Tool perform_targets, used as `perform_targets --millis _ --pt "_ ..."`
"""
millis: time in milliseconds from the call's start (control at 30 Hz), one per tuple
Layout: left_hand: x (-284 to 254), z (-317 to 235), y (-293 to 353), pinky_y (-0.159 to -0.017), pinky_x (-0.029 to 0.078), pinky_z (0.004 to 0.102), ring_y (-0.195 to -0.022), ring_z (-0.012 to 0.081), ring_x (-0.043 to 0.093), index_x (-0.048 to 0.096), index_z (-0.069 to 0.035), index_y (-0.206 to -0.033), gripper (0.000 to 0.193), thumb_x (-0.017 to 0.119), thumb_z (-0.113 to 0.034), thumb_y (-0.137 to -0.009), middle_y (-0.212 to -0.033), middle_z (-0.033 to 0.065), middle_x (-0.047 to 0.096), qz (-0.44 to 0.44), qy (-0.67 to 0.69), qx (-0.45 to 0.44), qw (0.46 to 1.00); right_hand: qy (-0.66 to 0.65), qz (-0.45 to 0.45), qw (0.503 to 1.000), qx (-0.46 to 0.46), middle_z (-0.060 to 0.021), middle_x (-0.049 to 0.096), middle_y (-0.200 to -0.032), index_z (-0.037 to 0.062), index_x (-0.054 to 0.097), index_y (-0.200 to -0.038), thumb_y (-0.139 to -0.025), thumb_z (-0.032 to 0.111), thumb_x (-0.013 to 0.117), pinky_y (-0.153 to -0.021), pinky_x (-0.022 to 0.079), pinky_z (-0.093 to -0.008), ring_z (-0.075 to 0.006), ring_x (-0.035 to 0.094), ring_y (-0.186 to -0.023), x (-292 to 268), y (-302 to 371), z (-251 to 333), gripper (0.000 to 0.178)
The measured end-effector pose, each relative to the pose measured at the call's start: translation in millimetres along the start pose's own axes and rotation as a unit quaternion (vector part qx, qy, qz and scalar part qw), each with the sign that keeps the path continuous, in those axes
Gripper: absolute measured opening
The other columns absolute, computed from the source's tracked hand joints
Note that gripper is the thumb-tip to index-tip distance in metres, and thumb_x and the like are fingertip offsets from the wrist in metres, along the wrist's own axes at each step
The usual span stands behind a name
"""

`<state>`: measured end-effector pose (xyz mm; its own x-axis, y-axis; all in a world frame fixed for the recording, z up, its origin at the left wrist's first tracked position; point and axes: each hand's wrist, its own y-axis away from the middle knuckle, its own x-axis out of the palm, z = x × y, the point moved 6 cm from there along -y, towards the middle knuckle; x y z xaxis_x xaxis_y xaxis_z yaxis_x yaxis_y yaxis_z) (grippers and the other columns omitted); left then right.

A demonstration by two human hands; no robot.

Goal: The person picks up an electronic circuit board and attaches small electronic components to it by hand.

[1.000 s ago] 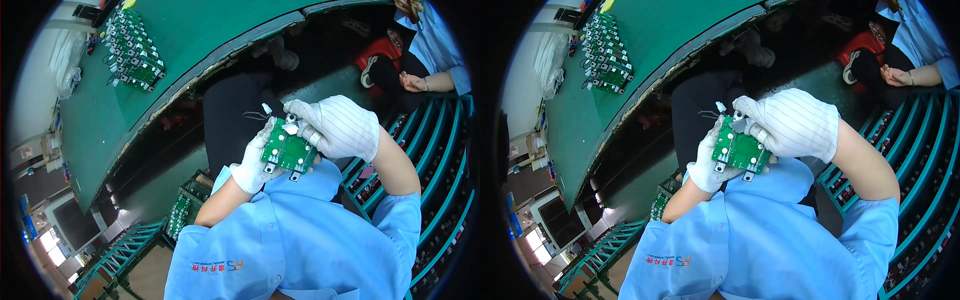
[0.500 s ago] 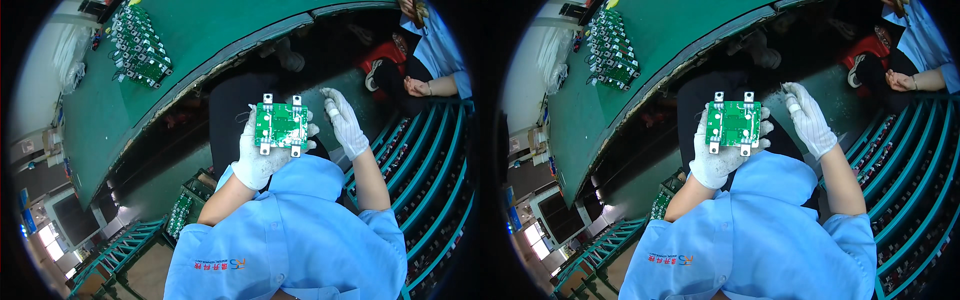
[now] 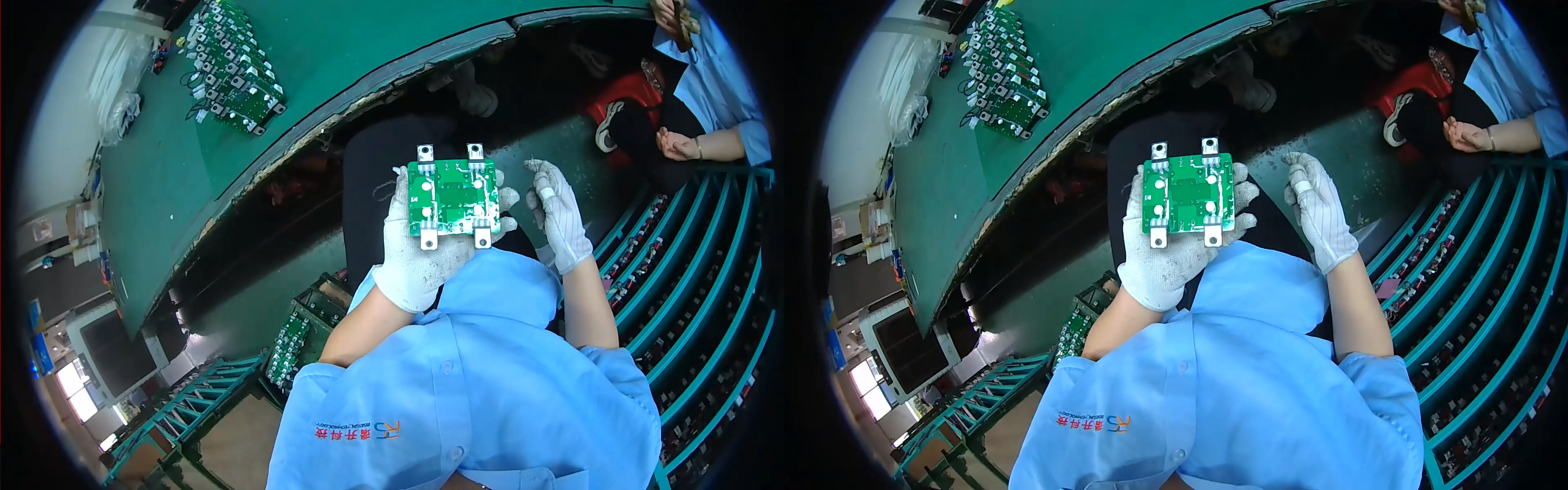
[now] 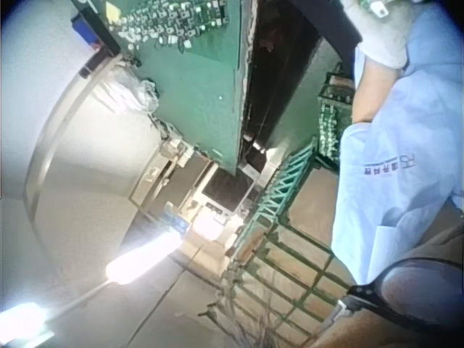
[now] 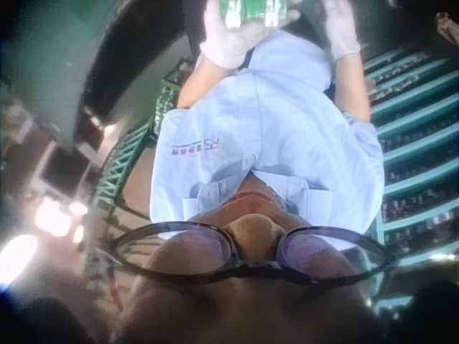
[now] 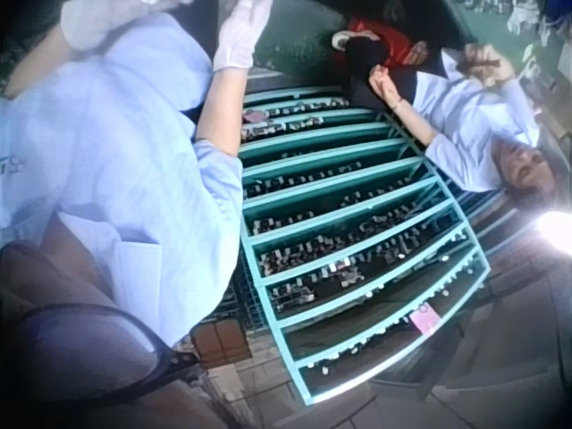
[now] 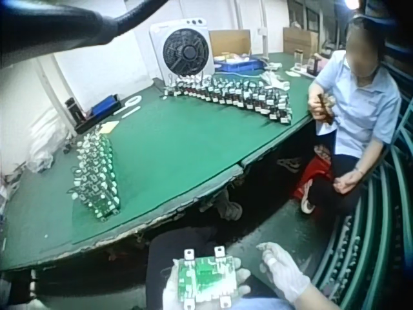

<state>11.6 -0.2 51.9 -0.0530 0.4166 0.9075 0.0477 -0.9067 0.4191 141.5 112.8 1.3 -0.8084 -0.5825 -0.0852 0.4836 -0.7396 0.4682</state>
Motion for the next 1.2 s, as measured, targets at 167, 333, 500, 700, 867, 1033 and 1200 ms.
perform_targets --millis 167,333,500,700,867,1033,1200 --pt "3.5 -5.2 5.3 -0.096 0.042 0.0542 -0.116 0.0442 0.047 0.055 -0.008 -0.12 0.076 0.061 -0.067 -0.072 -0.135 0.0251 0.038 0.216 -0.113 0.04 0.969 0.007 0.0 1.0 -0.003 0.0 0.047 -0.077 0.0032 0.052 -0.116 -0.095 0.026 0.044 -0.052 0.033 -0.0208 -0.0067 0.042 -0.063 2.8 5.0 7.3 0.032" --pt "3.0 -7.0 7.4 -0.098 0.039 0.0564 -0.117 0.0487 0.045 0.066 -0.015 -0.103 0.06 0.068 -0.064 -0.068 -0.137 0.0254 0.032 0.289 -0.166 0.018 0.943 0.016 0.008 1.0 -0.006 0.0007 0.047 -0.074 0.0041 0.053 -0.116 -0.095 0.027 0.044 -0.05 0.031 -0.0202 -0.0062 0.04 -0.061 2.0 4.6 4.6 0.032" --pt "6.7 -9.1 7.1 -0.098 0.038 0.0593 -0.118 0.0508 0.043 0.058 -0.01 -0.112 0.067 0.067 -0.061 -0.071 -0.134 0.0279 0.035 0.207 -0.165 0.007 0.964 -0.005 0.0 1.0 -0.018 0.0016 0.046 -0.069 0.0044 0.052 -0.117 -0.095 0.027 0.043 -0.049 0.03 -0.0195 -0.0057 0.037 -0.055 4.9 5.2 5.6 0.032" --pt "8.8 -16.0 5.0 -0.103 0.033 0.0572 -0.121 0.0473 0.043 0.038 -0.011 -0.136 0.079 0.045 -0.068 -0.082 -0.137 0.0259 0.038 0.118 -0.099 0.064 0.986 0.01 -0.004 1.0 0.014 0.0032 0.045 -0.068 0.0062 0.052 -0.118 -0.096 0.032 0.042 -0.045 0.028 -0.0179 -0.0029 0.034 -0.051 4.3 4.0 2.9 0.036" --pt "10.1 -25.1 5.1 -0.103 0.038 0.0487 -0.119 0.0423 0.047 0.043 -0.01 -0.132 0.076 0.055 -0.064 -0.079 -0.129 0.0172 0.048 0.116 -0.087 0.075 0.987 0.0 -0.003 0.999 -0.039 0.0048 0.045 -0.069 0.0075 0.051 -0.121 -0.095 0.042 0.043 -0.041 0.023 -0.0153 -0.0008 0.033 -0.048 8.4 1.8 5.9 0.044" --pt "-5.1 -29.3 4.6 -0.096 0.045 0.0466 -0.116 0.0358 0.052 0.037 -0.009 -0.135 0.084 0.053 -0.067 -0.078 -0.129 0.0161 0.048 0.091 -0.142 0.096 0.981 -0.128 0.044 0.989 -0.052 0.0056 0.046 -0.067 0.0044 0.05 -0.115 -0.092 0.044 0.051 -0.042 0.025 -0.0141 0.0006 0.035 -0.048 40.1 14.3 27.6 0.046" --pt "-33.0 -39.3 19.9 -0.107 0.033 0.0348 -0.127 0.0199 0.042 0.036 -0.006 -0.137 0.052 0.038 -0.039 -0.098 -0.137 0.0049 0.044 0.115 -0.167 0.144 0.968 -0.101 0.188 0.973 -0.083 -0.0027 0.06 -0.102 0.0005 0.051 -0.119 -0.094 0.029 0.052 -0.074 0.047 -0.0204 -0.0075 0.058 -0.087 79.2 22.9 40.4 0.038"
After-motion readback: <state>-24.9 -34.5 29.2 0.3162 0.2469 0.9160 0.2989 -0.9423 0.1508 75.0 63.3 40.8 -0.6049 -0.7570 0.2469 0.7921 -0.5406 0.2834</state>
